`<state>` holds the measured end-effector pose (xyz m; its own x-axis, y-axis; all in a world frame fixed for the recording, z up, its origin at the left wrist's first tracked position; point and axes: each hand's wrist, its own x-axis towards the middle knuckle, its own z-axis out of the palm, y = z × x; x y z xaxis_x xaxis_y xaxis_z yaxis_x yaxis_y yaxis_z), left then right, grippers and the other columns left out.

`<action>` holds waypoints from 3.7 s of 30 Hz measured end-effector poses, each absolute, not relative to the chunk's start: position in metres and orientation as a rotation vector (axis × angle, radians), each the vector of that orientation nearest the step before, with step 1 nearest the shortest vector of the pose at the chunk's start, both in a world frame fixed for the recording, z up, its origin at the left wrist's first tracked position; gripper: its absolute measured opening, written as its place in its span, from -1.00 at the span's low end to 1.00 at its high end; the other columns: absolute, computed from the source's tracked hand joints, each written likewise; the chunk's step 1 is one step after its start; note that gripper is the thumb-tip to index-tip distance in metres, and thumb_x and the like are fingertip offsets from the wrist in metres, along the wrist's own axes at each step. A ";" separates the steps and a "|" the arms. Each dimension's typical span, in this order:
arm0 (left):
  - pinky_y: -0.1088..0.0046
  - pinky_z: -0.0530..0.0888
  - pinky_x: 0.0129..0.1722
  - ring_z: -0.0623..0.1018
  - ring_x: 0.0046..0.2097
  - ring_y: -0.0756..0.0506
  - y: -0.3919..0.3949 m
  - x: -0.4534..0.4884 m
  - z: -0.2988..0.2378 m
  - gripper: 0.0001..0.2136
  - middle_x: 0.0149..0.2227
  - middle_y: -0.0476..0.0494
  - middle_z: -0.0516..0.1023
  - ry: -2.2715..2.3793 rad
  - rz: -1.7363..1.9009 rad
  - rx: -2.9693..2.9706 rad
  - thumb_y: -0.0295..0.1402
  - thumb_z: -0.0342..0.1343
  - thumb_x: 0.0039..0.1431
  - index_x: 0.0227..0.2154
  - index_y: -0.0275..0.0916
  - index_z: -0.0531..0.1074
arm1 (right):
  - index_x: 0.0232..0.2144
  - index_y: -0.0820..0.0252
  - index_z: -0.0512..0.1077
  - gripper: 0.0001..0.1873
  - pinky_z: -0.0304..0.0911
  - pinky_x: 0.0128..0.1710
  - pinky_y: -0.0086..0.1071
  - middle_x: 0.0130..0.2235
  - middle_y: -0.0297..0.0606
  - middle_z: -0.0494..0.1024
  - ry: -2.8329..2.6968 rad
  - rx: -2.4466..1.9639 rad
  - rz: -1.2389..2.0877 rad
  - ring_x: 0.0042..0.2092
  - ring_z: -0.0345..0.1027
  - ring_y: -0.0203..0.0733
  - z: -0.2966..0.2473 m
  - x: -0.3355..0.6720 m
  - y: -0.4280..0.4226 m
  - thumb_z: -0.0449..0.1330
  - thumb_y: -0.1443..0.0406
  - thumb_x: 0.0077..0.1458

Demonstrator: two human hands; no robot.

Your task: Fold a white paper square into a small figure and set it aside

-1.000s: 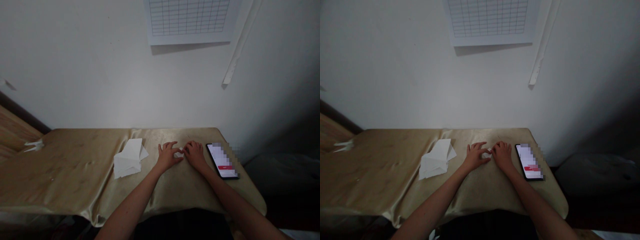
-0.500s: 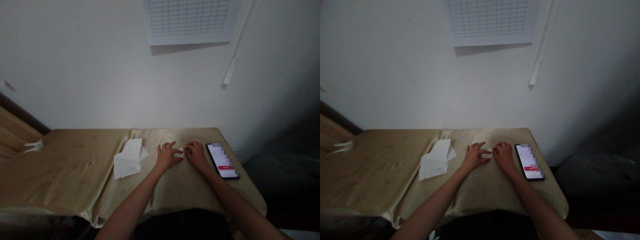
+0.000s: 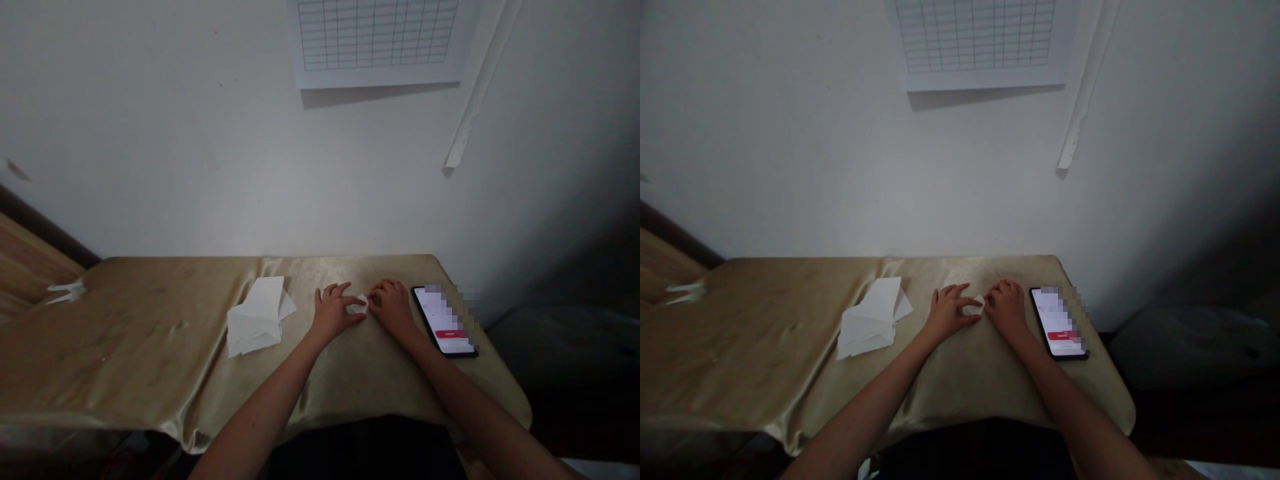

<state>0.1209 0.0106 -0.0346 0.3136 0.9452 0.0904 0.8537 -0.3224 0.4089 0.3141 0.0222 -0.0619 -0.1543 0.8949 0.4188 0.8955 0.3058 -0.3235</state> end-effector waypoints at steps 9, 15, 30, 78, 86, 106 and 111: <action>-0.28 -0.16 0.33 0.13 0.37 -0.33 0.012 0.118 -0.036 -0.67 0.35 0.12 0.23 1.593 0.460 2.329 0.05 0.26 0.09 -0.05 0.33 0.53 | -0.31 0.09 0.59 -0.85 0.09 0.12 -0.11 -0.11 -0.17 0.56 -2.040 -1.580 0.062 0.07 0.24 0.00 -0.065 0.319 0.025 0.20 0.24 0.18; -0.30 -0.16 0.32 0.11 0.38 -0.33 0.015 0.115 -0.036 -0.69 0.36 0.12 0.20 1.585 0.419 2.328 -0.01 0.27 0.11 -0.05 0.37 0.52 | -0.31 0.07 0.58 -0.84 0.08 0.13 -0.11 -0.10 -0.20 0.54 -2.047 -1.571 0.061 0.06 0.24 -0.02 -0.065 0.320 0.024 0.19 0.24 0.19; -0.30 -0.13 0.32 0.12 0.38 -0.34 0.016 0.115 -0.036 -0.65 0.36 0.11 0.19 1.591 0.445 2.320 -0.02 0.30 0.07 -0.04 0.36 0.52 | -0.32 0.03 0.59 -0.85 0.00 0.19 -0.03 -0.07 -0.22 0.55 -2.098 -1.549 0.073 0.13 0.20 0.02 -0.056 0.322 0.021 0.22 0.19 0.17; -0.29 -0.06 0.31 0.13 0.38 -0.34 0.019 0.113 -0.041 -0.69 0.37 0.09 0.18 1.613 0.416 2.343 -0.04 0.26 0.15 -0.02 0.41 0.50 | -0.11 0.05 0.47 -0.47 -0.13 0.28 0.15 0.04 -0.15 0.44 -2.180 -1.557 0.206 0.17 0.21 0.12 -0.050 0.325 0.008 0.32 -0.09 -0.05; -0.30 -0.08 0.31 0.13 0.38 -0.33 0.018 0.113 -0.041 -0.70 0.36 0.08 0.20 1.598 0.428 2.346 -0.05 0.25 0.16 -0.03 0.37 0.51 | -0.10 -0.02 0.50 -0.59 -0.18 0.30 0.14 0.05 -0.23 0.46 -2.156 -1.561 0.255 0.18 0.22 0.05 -0.052 0.329 0.009 0.27 -0.03 0.05; -0.29 -0.09 0.31 0.11 0.38 -0.33 0.019 0.113 -0.040 -0.69 0.37 0.07 0.18 1.602 0.396 2.337 -0.07 0.26 0.15 -0.02 0.36 0.51 | -0.28 0.04 0.55 -0.82 -0.08 0.23 0.07 -0.06 -0.22 0.55 -2.092 -1.606 0.126 0.07 0.30 0.01 -0.053 0.320 0.019 0.16 0.19 0.20; -0.29 -0.09 0.31 0.10 0.39 -0.33 0.019 0.113 -0.040 -0.69 0.36 0.06 0.19 1.594 0.408 2.340 -0.07 0.26 0.15 -0.02 0.36 0.51 | -0.27 0.06 0.53 -0.82 -0.06 0.21 0.07 -0.05 -0.21 0.55 -2.083 -1.627 0.119 0.06 0.29 0.02 -0.057 0.321 0.022 0.12 0.21 0.21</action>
<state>0.1126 0.0190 -0.0404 0.3513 0.9333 0.0746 0.8542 -0.3521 0.3825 0.3209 0.0222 -0.0569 -0.1685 0.9313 0.3230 0.8886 0.2853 -0.3591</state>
